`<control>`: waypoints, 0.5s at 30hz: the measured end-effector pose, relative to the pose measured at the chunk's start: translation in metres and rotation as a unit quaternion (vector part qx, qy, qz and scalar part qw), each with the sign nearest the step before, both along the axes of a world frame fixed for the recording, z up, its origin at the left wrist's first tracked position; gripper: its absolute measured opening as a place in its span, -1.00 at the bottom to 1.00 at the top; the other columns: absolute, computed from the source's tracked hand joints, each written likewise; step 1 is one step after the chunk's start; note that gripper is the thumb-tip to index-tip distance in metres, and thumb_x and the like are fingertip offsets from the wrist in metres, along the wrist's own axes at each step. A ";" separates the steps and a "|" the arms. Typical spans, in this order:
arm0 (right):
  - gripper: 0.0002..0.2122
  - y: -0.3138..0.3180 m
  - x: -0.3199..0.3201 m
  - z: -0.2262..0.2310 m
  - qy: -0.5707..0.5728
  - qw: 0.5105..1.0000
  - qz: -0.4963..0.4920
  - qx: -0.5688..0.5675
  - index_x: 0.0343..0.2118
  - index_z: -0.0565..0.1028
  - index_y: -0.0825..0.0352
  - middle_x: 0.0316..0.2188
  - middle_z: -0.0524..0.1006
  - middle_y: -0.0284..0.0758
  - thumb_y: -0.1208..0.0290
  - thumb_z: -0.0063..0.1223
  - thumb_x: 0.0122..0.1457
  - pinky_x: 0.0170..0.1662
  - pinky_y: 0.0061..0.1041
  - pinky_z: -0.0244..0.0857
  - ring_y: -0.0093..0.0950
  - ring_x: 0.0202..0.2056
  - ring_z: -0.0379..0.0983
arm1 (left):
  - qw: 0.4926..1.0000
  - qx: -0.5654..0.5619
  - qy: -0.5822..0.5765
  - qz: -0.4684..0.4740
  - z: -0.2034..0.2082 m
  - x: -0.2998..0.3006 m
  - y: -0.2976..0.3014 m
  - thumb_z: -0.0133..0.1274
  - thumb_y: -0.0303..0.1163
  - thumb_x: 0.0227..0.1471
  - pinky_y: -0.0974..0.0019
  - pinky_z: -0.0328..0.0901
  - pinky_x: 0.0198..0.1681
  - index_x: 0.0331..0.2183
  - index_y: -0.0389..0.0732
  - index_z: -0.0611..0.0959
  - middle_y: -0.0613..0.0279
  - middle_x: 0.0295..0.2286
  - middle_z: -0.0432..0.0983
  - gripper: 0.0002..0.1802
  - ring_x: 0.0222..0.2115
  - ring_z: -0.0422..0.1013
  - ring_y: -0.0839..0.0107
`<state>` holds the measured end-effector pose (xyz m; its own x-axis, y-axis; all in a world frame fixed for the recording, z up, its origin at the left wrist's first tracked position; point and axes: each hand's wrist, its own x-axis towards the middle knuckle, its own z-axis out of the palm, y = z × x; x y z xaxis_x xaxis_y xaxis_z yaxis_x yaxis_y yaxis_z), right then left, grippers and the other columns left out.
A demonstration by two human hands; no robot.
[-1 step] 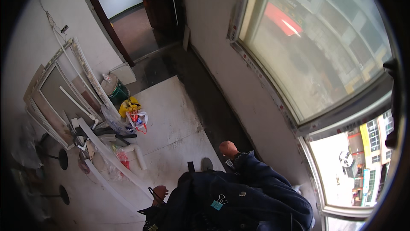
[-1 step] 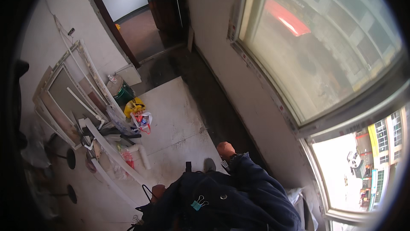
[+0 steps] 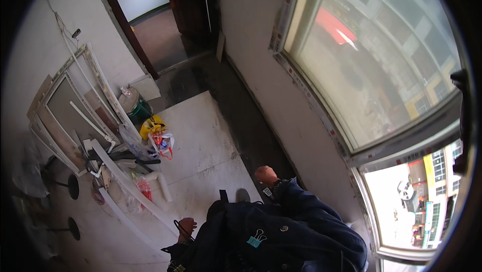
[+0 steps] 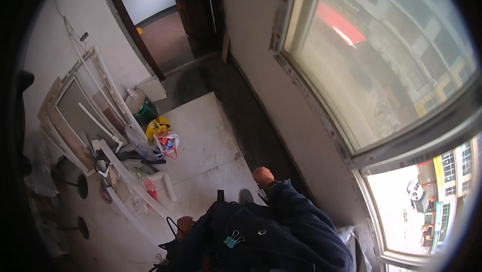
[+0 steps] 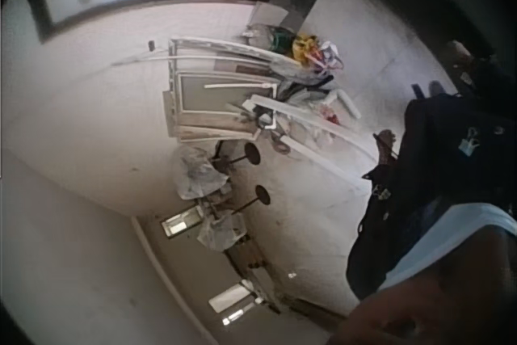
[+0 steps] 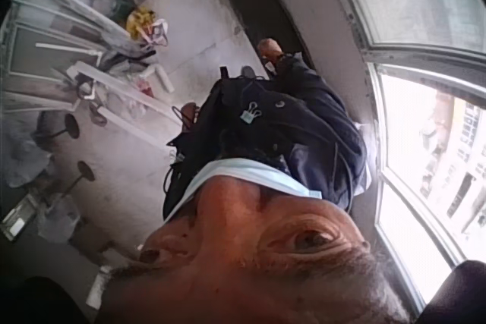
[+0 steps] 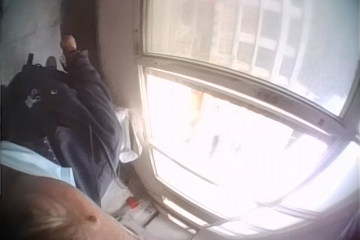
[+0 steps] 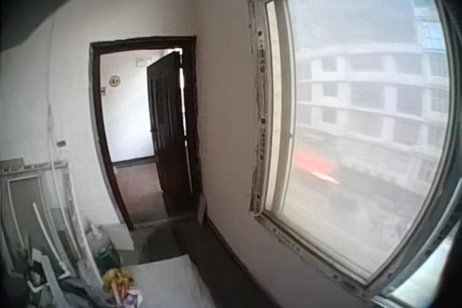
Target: The person uses a screwdriver and a cloth to scrape and clean the window frame and sill. They repeatedly scrape along the frame, wipe with the cloth, and inspect the area. The person then closes the window and walks away from the window.
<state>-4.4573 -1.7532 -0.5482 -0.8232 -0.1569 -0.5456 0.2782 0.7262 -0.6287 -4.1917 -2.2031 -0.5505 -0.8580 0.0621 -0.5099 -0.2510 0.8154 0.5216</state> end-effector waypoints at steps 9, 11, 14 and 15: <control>-0.87 -0.065 -0.180 -0.065 0.067 0.947 0.313 0.018 -0.50 0.65 0.29 -0.46 0.62 -0.15 0.35 0.22 -0.06 -0.28 -0.14 0.55 -0.09 -0.31 0.63 | 0.990 -0.073 0.023 -0.119 -0.050 -0.172 -0.060 0.14 -0.38 0.03 0.07 0.43 -0.50 -0.58 -0.27 0.62 0.03 -0.56 0.60 -0.78 -0.54 0.59 0.15; -0.87 -0.077 -0.231 -0.067 0.164 0.897 0.393 0.116 -0.55 0.64 0.26 -0.51 0.61 -0.20 0.32 0.27 -0.15 -0.36 -0.15 0.52 -0.11 -0.36 0.61 | 0.977 0.172 0.002 0.128 -0.062 -0.210 -0.093 0.06 -0.34 0.04 0.16 0.37 -0.57 -0.61 -0.26 0.60 0.07 -0.63 0.58 -0.73 -0.61 0.55 0.24; -0.88 -0.087 -0.298 -0.039 0.268 0.806 0.479 0.224 -0.54 0.63 0.26 -0.59 0.60 -0.27 0.35 0.26 -0.13 -0.47 -0.22 0.46 -0.24 -0.50 0.60 | 0.966 0.134 -0.082 0.204 -0.064 -0.285 -0.135 0.01 -0.34 0.03 0.17 0.33 -0.63 -0.65 -0.22 0.59 0.09 -0.65 0.59 -0.71 -0.71 0.49 0.28; -0.87 -0.099 -0.323 -0.026 0.204 0.929 0.280 0.129 -0.51 0.65 0.28 -0.58 0.61 -0.25 0.34 0.21 -0.05 -0.45 -0.23 0.47 -0.26 -0.50 0.61 | 0.976 0.117 -0.058 0.177 -0.060 -0.318 -0.148 0.01 -0.33 0.05 0.19 0.35 -0.59 -0.61 -0.24 0.61 0.09 -0.63 0.60 -0.72 -0.67 0.51 0.28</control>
